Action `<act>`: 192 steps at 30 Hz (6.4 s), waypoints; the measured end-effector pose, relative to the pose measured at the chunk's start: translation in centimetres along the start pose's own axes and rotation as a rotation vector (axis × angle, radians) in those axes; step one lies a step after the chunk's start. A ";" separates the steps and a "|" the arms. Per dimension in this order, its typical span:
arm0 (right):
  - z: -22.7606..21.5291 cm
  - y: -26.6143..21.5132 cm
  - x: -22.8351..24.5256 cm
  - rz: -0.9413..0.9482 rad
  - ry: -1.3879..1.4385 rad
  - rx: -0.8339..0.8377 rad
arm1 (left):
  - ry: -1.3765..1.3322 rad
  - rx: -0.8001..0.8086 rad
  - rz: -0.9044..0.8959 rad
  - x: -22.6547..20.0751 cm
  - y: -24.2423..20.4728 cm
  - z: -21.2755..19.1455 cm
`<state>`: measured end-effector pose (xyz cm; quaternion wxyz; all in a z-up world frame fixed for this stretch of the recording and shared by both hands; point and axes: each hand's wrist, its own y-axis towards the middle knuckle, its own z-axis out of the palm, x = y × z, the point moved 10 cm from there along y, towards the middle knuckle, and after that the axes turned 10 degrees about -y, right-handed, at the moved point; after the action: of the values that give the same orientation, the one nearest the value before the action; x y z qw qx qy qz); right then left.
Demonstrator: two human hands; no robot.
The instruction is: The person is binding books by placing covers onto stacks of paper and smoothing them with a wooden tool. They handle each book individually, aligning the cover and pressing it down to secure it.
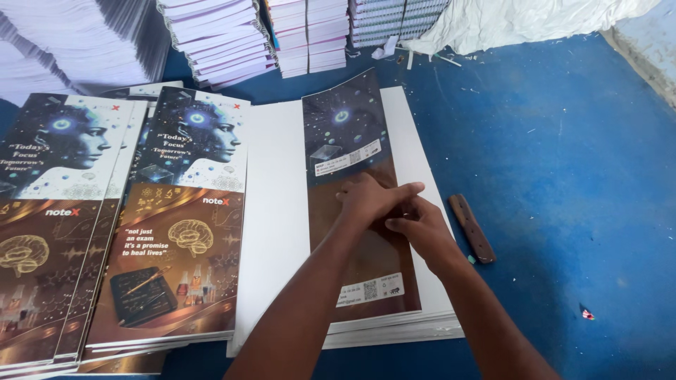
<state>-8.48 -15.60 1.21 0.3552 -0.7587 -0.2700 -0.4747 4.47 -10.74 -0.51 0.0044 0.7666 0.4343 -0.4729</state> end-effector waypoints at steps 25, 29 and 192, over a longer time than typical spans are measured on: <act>1.4 0.7 -5.4 0.169 -0.478 0.127 | -0.117 -0.237 0.135 -1.6 -3.4 -11.0; 1.4 0.7 -6.0 0.191 -0.495 0.111 | -0.056 -0.281 0.162 -1.2 -3.9 -13.4; 1.1 1.3 -6.6 0.188 -0.654 0.074 | -0.040 -0.635 -0.304 41.8 -7.7 -47.2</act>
<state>-9.67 -16.00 -5.52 0.3193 -0.8789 -0.3155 -0.1611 40.70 41.44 -1.77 0.1808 0.6439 0.6689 -0.3245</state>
